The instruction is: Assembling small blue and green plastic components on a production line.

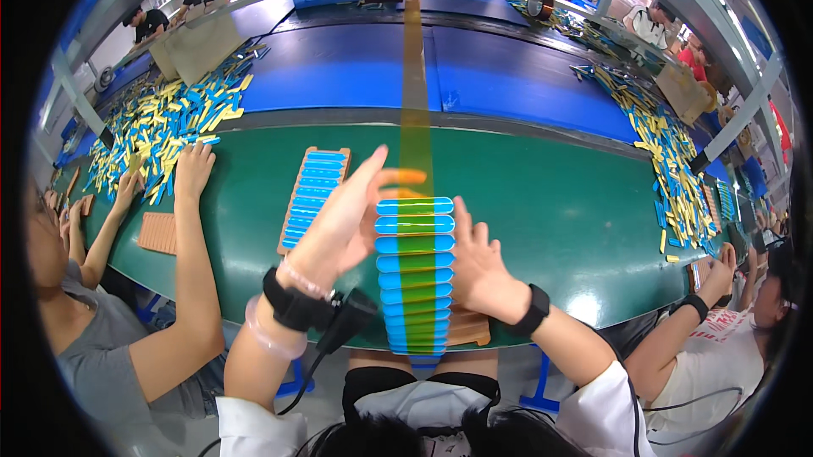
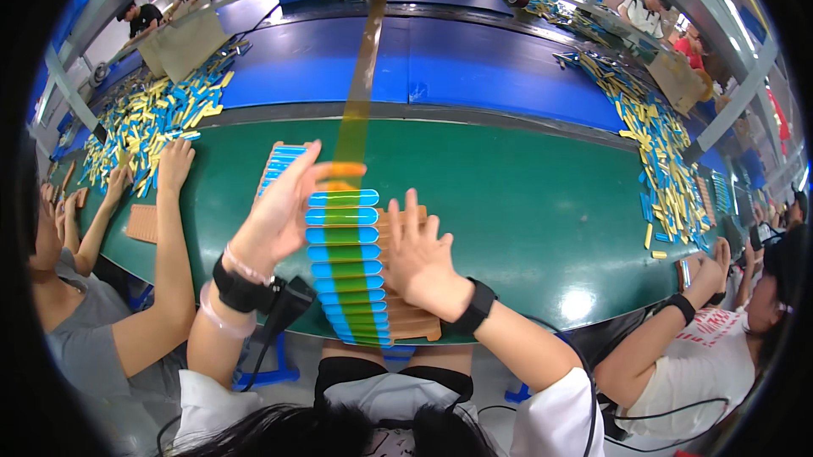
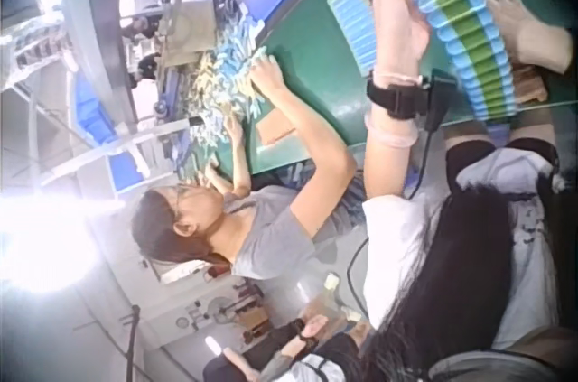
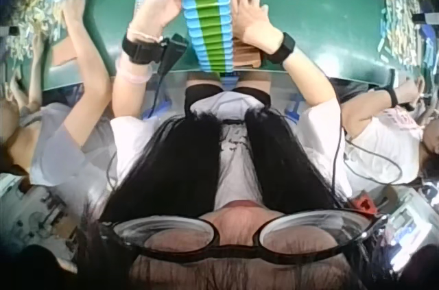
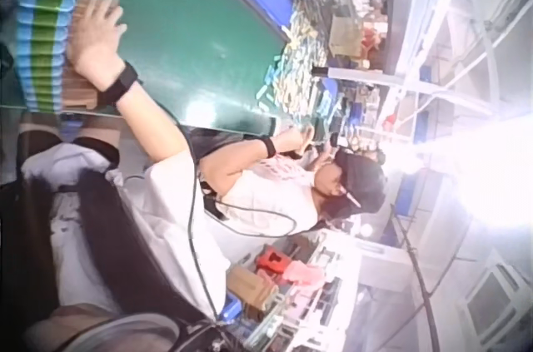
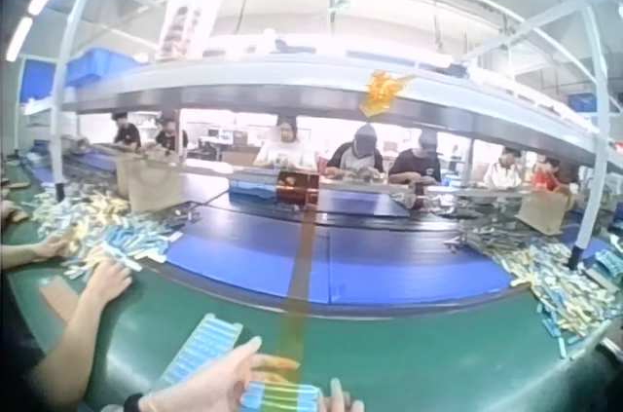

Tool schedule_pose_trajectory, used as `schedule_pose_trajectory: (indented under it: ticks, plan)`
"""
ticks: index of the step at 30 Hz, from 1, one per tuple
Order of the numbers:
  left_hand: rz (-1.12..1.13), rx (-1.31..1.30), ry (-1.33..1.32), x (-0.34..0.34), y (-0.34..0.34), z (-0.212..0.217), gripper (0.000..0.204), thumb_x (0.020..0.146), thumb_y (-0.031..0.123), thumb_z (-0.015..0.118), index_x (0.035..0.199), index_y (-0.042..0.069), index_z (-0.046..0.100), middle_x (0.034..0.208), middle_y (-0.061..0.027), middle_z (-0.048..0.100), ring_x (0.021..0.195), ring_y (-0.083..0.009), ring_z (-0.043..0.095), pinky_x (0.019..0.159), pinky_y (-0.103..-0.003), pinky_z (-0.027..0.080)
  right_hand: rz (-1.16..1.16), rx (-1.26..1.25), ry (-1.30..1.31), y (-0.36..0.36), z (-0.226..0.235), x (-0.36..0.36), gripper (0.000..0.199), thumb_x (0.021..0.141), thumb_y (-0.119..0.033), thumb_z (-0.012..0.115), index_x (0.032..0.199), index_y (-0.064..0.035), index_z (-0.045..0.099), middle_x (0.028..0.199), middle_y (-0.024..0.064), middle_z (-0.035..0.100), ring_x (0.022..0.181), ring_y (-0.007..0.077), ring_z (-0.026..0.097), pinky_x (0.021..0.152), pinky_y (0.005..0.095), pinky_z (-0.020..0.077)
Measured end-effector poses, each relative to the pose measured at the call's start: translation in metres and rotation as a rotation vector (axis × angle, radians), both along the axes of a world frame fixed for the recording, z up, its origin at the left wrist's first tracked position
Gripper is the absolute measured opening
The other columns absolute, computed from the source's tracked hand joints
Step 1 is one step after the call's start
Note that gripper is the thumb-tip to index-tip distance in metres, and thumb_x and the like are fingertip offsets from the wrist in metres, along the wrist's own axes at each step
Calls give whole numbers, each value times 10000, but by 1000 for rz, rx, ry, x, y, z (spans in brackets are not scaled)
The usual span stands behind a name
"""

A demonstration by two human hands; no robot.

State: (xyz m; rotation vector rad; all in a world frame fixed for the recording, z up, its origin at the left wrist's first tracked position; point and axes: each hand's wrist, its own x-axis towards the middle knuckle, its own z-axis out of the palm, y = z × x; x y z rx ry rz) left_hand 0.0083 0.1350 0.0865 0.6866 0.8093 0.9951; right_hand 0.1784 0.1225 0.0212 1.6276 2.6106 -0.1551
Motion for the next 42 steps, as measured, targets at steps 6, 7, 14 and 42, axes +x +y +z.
schedule_pose_trajectory:
  ticks: [6,7,14,42]
  plan:
    - [162,-28,-42,-16,-24,-22,320,852,212,464,1079,-12,475,962,-96,563,850,-176,550,750,-332,455,187,117,-28,24,7,46,780,609,-231,671,1294,-178,303,1252,215,303,1012,383,390,778,468,389]
    - [189,-17,-24,-17,-24,-25,316,850,202,464,1081,-14,473,949,-93,564,844,-177,550,743,-336,457,200,134,-95,32,13,62,782,593,-188,671,1289,-257,321,1222,190,342,1010,373,394,778,460,387]
    - [150,1,-9,-12,-25,-30,267,850,177,456,1019,-22,513,926,-102,569,824,-183,558,743,-340,465,-146,389,-130,102,-12,220,637,697,43,436,1246,-275,377,1086,123,454,940,335,491,740,400,458]
    - [298,360,1486,-117,-81,-69,423,696,126,655,1060,-24,499,1133,-124,423,814,-274,542,744,-363,445,-308,-1089,1636,15,25,11,197,840,-167,535,903,14,581,837,42,606,724,78,560,667,214,454]
